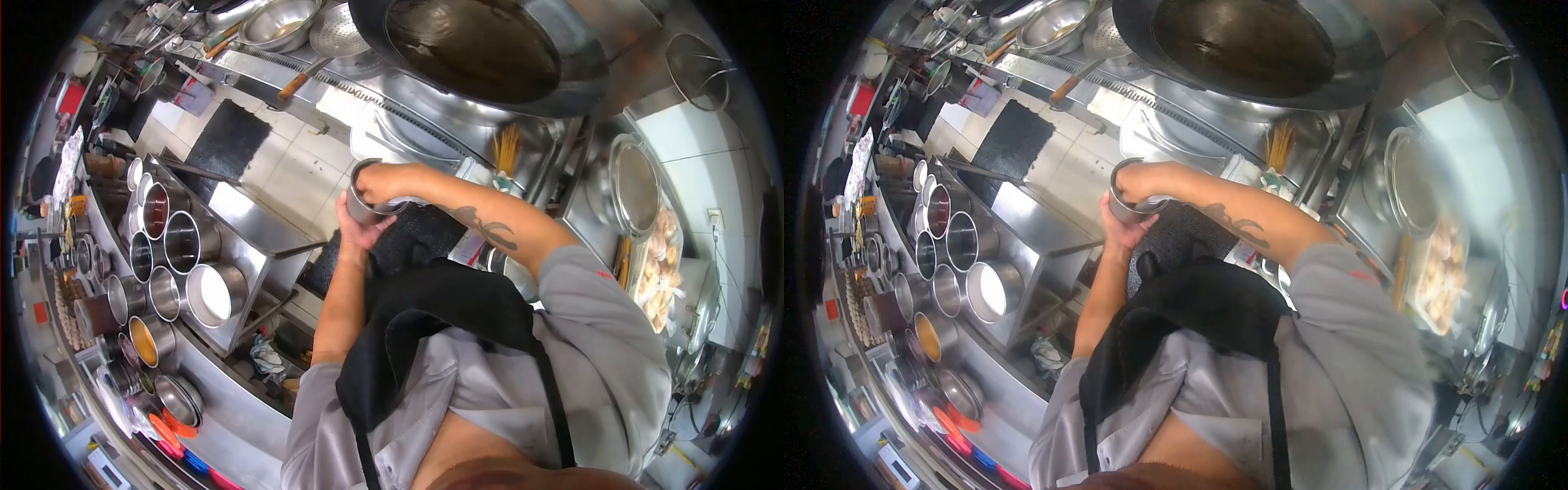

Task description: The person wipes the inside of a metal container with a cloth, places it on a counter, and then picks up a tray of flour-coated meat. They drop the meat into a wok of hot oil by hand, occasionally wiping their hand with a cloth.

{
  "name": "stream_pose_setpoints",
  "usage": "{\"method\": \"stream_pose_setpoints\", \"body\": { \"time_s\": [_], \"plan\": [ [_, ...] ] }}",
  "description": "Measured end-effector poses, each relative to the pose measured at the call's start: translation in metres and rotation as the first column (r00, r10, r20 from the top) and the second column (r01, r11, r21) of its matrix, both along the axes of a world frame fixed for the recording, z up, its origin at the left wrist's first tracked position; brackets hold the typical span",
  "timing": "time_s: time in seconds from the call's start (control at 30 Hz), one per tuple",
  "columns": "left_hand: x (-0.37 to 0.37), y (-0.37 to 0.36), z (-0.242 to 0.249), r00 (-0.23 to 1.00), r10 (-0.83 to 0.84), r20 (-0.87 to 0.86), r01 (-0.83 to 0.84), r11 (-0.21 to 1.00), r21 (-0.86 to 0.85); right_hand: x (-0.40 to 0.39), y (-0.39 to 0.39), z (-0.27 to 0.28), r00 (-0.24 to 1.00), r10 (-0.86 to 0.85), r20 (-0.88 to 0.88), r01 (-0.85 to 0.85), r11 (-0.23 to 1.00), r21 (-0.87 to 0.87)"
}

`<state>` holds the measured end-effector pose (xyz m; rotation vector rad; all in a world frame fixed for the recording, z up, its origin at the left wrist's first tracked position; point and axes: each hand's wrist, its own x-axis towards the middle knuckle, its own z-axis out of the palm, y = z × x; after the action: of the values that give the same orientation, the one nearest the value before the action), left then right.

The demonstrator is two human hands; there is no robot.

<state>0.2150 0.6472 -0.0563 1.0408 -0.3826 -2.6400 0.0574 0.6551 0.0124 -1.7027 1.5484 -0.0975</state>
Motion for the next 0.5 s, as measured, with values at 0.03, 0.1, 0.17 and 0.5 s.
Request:
{"method": "stream_pose_setpoints", "body": {
  "time_s": [0.03, 0.1, 0.17, 0.5],
  "plan": [
    [0.001, -0.001, 0.002, 1.0, 0.001, 0.002, -0.001, 1.0, -0.009, 0.001, -0.002, 0.014, 0.995, 0.008, -0.098, -0.014, 0.998, -0.063],
    [0.0, -0.002, 0.006, 1.0, 0.002, -0.006, -0.002, 1.0, -0.009, 0.003, 0.002, 0.019, 0.982, 0.07, -0.177, -0.053, 0.994, 0.099],
    [-0.005, -0.002, 0.005, 0.999, -0.025, -0.025, 0.025, 1.0, -0.007, 0.0, 0.001, -0.005, 0.976, 0.148, -0.159, -0.114, 0.972, 0.204],
    [0.001, 0.004, -0.013, 0.999, -0.006, -0.04, 0.009, 0.997, 0.07, -0.007, 0.007, -0.041, 0.895, -0.298, 0.332, 0.246, 0.95, 0.19]
  ]
}}
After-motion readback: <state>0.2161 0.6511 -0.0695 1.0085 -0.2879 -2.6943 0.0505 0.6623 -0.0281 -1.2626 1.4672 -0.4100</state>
